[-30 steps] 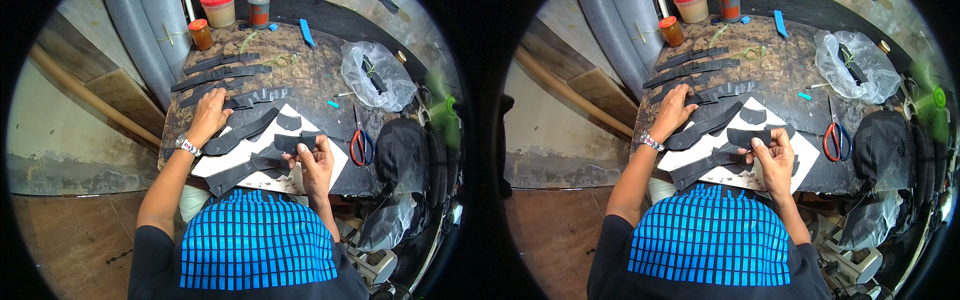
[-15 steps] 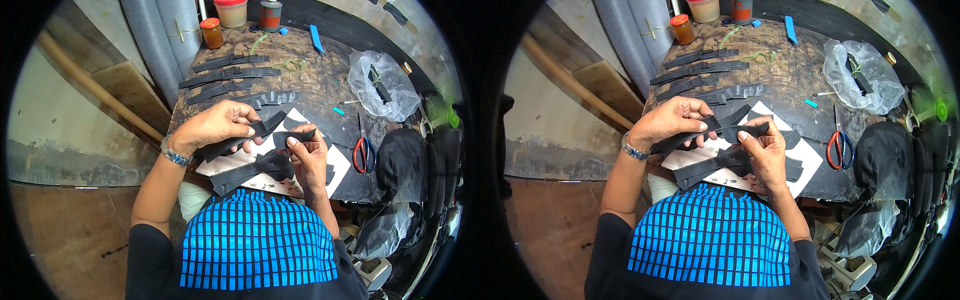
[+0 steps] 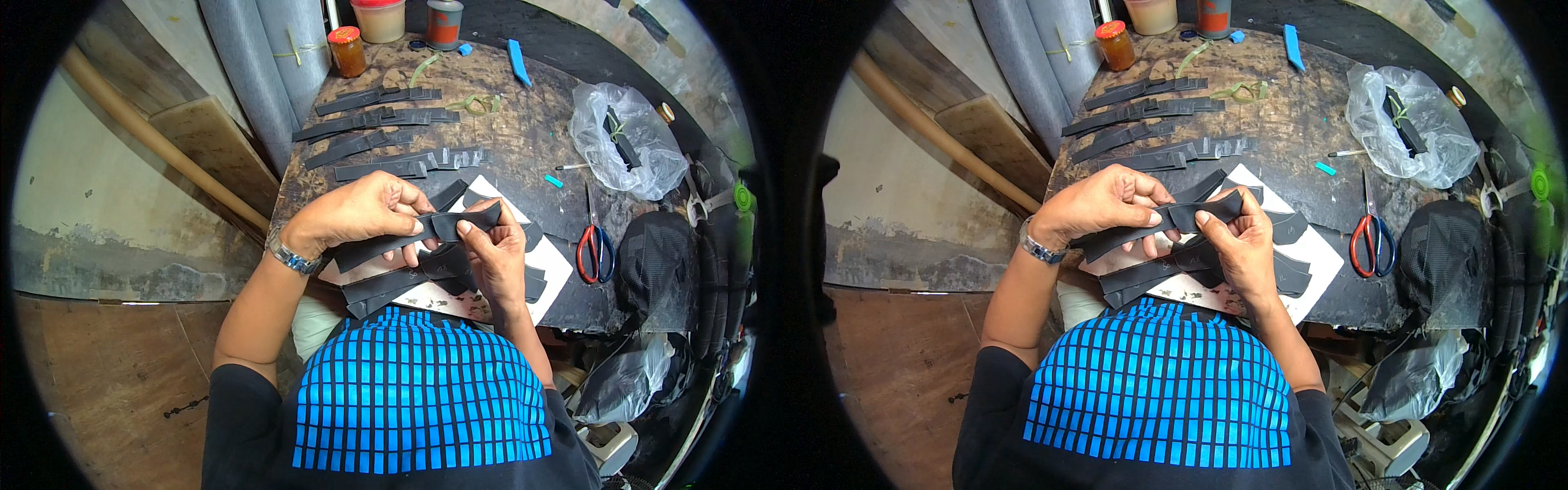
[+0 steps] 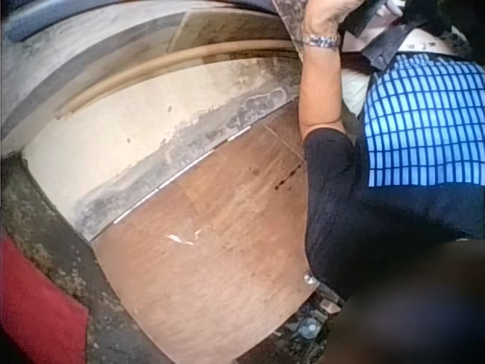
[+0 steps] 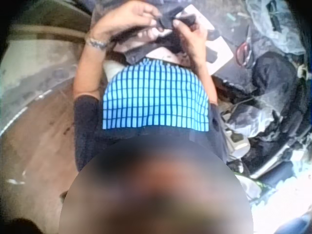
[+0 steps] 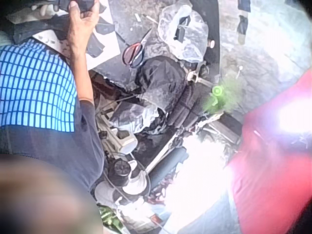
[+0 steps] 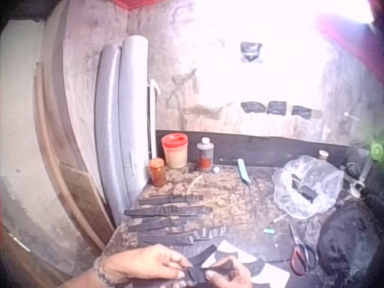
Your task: The person repeatedly picks up black rubber shoe parts and aligns them with other pieces on a white template on the table. They handle the parts one at a time, turning and fitting them together without using any tools. The assembled pieces remain on the table throughout the clip.
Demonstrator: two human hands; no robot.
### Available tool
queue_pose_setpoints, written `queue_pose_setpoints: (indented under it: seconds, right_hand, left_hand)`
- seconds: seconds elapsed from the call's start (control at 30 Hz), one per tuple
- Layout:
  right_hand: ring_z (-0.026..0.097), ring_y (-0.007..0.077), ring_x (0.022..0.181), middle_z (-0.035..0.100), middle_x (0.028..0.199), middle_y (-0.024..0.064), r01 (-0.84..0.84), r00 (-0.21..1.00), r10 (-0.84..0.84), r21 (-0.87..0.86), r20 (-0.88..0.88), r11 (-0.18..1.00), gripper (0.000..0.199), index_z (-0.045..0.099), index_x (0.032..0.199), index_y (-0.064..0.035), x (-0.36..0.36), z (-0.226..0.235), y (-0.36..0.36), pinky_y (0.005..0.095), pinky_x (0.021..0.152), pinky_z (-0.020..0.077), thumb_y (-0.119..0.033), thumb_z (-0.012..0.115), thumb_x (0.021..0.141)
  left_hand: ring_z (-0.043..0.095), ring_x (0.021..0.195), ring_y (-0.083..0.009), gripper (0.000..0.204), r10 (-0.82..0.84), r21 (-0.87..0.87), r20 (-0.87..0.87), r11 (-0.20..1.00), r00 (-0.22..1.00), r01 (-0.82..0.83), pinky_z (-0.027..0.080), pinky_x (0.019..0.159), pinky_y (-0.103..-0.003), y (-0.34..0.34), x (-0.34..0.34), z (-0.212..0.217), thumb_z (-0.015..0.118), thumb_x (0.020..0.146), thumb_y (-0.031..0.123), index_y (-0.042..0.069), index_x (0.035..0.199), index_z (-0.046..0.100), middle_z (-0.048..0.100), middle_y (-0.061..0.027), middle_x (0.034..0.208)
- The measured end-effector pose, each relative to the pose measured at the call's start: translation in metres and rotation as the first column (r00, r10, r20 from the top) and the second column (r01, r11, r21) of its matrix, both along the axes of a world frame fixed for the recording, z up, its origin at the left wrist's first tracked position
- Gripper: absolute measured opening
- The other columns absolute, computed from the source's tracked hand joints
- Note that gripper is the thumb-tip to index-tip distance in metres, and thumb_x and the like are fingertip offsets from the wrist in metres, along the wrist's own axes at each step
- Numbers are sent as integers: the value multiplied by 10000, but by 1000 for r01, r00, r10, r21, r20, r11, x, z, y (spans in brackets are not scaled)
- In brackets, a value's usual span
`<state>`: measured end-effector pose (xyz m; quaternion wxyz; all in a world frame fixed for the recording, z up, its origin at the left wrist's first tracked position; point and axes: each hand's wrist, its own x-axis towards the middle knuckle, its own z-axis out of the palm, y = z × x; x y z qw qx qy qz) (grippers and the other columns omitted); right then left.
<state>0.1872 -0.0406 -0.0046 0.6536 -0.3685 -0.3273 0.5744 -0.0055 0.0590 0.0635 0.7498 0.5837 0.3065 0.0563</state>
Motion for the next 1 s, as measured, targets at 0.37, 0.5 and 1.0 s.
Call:
queue_pose_setpoints:
  seconds: [0.37,0.5,1.0]
  right_hand:
    - [615,55,767,637,862,25,-27,999,27,-4,35,1000,131,555,976,-20,2,-1,0,207,688,508,-3,661,900]
    - [621,59,774,643,870,28,-37,999,37,0,37,999,132,559,980,-19,2,0,-1,210,694,511,0,661,897]
    - [520,8,633,613,846,-11,-6,998,10,-83,56,997,202,546,1029,-48,-3,5,-1,156,525,371,2,672,880]
  left_hand:
    - [726,764,-173,241,-32,10,-26,999,999,33,520,555,-210,-1,1,-2,568,922,53,-68,1130,587,720,-165,1021]
    - [725,766,-173,242,-40,-9,-22,999,999,40,521,558,-211,-1,1,-2,562,919,45,-71,1130,587,718,-165,1023]
    - [719,744,-159,234,-14,-44,-14,999,1000,13,519,564,-209,-5,1,-5,571,923,69,-66,1113,597,718,-154,1004]
